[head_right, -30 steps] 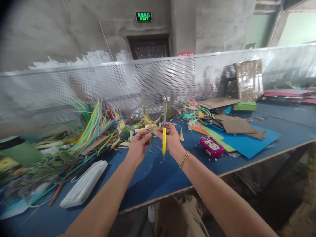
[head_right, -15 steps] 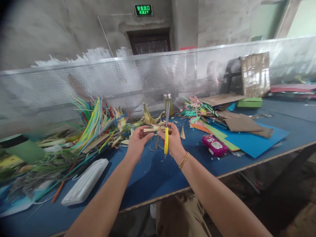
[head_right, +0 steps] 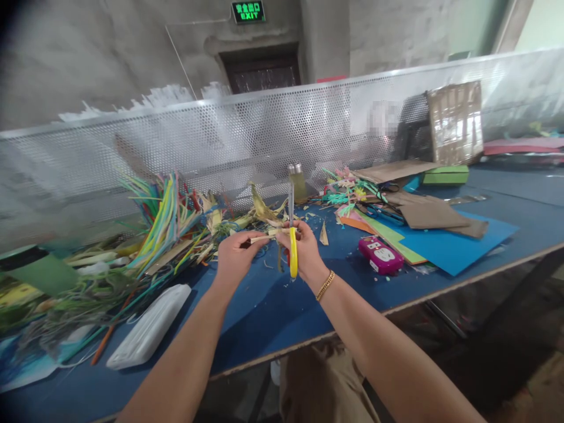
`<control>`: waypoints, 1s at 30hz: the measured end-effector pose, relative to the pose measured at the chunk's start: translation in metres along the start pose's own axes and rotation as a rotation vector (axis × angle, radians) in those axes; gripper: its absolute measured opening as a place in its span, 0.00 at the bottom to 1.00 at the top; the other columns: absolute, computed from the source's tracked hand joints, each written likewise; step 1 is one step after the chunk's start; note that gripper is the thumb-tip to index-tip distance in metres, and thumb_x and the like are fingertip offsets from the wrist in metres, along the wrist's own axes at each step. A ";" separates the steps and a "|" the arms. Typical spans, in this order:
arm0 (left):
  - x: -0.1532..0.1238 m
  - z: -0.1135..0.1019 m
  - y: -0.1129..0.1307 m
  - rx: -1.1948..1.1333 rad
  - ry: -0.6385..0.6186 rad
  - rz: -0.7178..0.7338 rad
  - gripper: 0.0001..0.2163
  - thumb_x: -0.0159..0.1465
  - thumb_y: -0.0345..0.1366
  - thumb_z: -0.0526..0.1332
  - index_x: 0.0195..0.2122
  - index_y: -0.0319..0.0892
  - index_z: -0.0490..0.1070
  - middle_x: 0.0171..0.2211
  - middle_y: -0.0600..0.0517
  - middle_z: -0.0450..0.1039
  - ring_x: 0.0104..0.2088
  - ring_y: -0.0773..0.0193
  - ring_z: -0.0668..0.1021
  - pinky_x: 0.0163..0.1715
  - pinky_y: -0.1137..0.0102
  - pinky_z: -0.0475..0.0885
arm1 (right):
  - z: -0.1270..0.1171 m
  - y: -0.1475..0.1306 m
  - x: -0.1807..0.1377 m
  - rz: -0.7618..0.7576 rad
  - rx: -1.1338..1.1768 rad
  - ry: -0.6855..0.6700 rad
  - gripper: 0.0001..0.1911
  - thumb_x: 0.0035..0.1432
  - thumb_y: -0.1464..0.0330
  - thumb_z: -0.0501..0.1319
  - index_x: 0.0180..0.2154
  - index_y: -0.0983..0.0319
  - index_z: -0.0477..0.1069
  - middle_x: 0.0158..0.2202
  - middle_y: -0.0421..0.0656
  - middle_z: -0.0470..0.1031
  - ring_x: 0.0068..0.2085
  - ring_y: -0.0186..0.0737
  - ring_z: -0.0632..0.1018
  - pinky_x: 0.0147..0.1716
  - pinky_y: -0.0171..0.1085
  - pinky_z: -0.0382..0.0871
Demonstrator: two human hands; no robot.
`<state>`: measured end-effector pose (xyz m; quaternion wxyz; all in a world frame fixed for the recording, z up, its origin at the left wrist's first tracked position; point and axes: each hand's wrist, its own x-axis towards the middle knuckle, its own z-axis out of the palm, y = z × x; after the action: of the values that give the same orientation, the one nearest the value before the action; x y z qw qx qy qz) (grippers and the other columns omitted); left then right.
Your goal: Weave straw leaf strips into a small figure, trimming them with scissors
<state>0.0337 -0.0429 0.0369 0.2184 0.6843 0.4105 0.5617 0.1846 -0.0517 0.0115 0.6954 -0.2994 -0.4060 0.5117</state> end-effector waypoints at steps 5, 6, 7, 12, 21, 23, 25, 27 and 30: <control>0.001 -0.007 0.002 0.133 -0.043 0.123 0.03 0.54 0.38 0.67 0.29 0.47 0.80 0.32 0.51 0.80 0.36 0.58 0.78 0.41 0.68 0.69 | 0.002 -0.002 -0.004 0.010 0.012 0.015 0.24 0.38 0.64 0.73 0.37 0.57 0.66 0.23 0.33 0.67 0.19 0.27 0.67 0.15 0.29 0.62; 0.001 -0.009 0.002 0.194 -0.066 0.160 0.04 0.56 0.39 0.66 0.30 0.47 0.80 0.32 0.51 0.80 0.37 0.58 0.78 0.42 0.68 0.69 | 0.003 -0.003 -0.004 0.004 0.015 0.015 0.24 0.38 0.64 0.73 0.37 0.57 0.66 0.23 0.32 0.67 0.19 0.27 0.66 0.15 0.29 0.61; 0.002 -0.010 0.002 0.242 -0.081 0.187 0.05 0.57 0.39 0.64 0.31 0.47 0.80 0.33 0.51 0.80 0.37 0.59 0.78 0.43 0.67 0.69 | 0.003 -0.004 -0.004 -0.007 0.016 0.015 0.24 0.38 0.64 0.73 0.37 0.57 0.66 0.23 0.32 0.67 0.19 0.27 0.66 0.16 0.29 0.61; 0.003 -0.010 0.002 0.103 -0.166 0.055 0.10 0.59 0.42 0.62 0.33 0.43 0.79 0.31 0.50 0.80 0.33 0.60 0.79 0.35 0.69 0.71 | 0.001 -0.009 -0.004 -0.094 -0.045 -0.017 0.23 0.40 0.65 0.72 0.38 0.57 0.65 0.26 0.34 0.70 0.21 0.26 0.66 0.18 0.28 0.62; 0.006 -0.006 -0.003 -0.141 -0.151 -0.158 0.11 0.57 0.42 0.63 0.24 0.41 0.69 0.19 0.55 0.70 0.21 0.70 0.70 0.24 0.75 0.65 | 0.001 -0.010 -0.006 -0.149 -0.117 -0.035 0.23 0.41 0.65 0.71 0.39 0.57 0.65 0.27 0.35 0.70 0.23 0.27 0.67 0.21 0.29 0.62; 0.006 -0.005 -0.004 -0.196 -0.148 -0.172 0.12 0.58 0.43 0.62 0.23 0.41 0.67 0.18 0.57 0.67 0.20 0.71 0.68 0.23 0.76 0.64 | 0.003 -0.010 -0.007 -0.145 -0.079 -0.061 0.22 0.42 0.65 0.70 0.39 0.57 0.64 0.28 0.35 0.70 0.24 0.28 0.68 0.22 0.30 0.63; 0.005 -0.004 -0.004 -0.219 -0.144 -0.163 0.12 0.59 0.43 0.60 0.24 0.41 0.66 0.17 0.57 0.66 0.19 0.71 0.67 0.22 0.76 0.64 | 0.003 -0.010 -0.008 -0.157 -0.078 -0.070 0.22 0.43 0.65 0.70 0.40 0.57 0.64 0.28 0.35 0.70 0.24 0.28 0.68 0.23 0.30 0.64; 0.005 -0.006 -0.004 -0.162 -0.140 -0.113 0.12 0.59 0.44 0.60 0.26 0.41 0.68 0.19 0.56 0.69 0.21 0.70 0.69 0.23 0.75 0.66 | 0.002 -0.010 -0.007 -0.179 -0.124 -0.054 0.21 0.43 0.66 0.70 0.40 0.57 0.64 0.28 0.35 0.70 0.23 0.28 0.67 0.23 0.30 0.63; 0.007 -0.009 -0.004 -0.025 -0.098 0.057 0.11 0.57 0.43 0.64 0.35 0.41 0.74 0.29 0.52 0.76 0.28 0.66 0.76 0.28 0.72 0.70 | -0.002 -0.009 -0.004 -0.210 -0.195 -0.012 0.21 0.43 0.66 0.70 0.40 0.57 0.65 0.28 0.35 0.70 0.23 0.28 0.67 0.22 0.31 0.63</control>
<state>0.0238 -0.0369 0.0403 0.2309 0.7196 0.3727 0.5385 0.1899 -0.0585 0.0170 0.7103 -0.3183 -0.4870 0.3961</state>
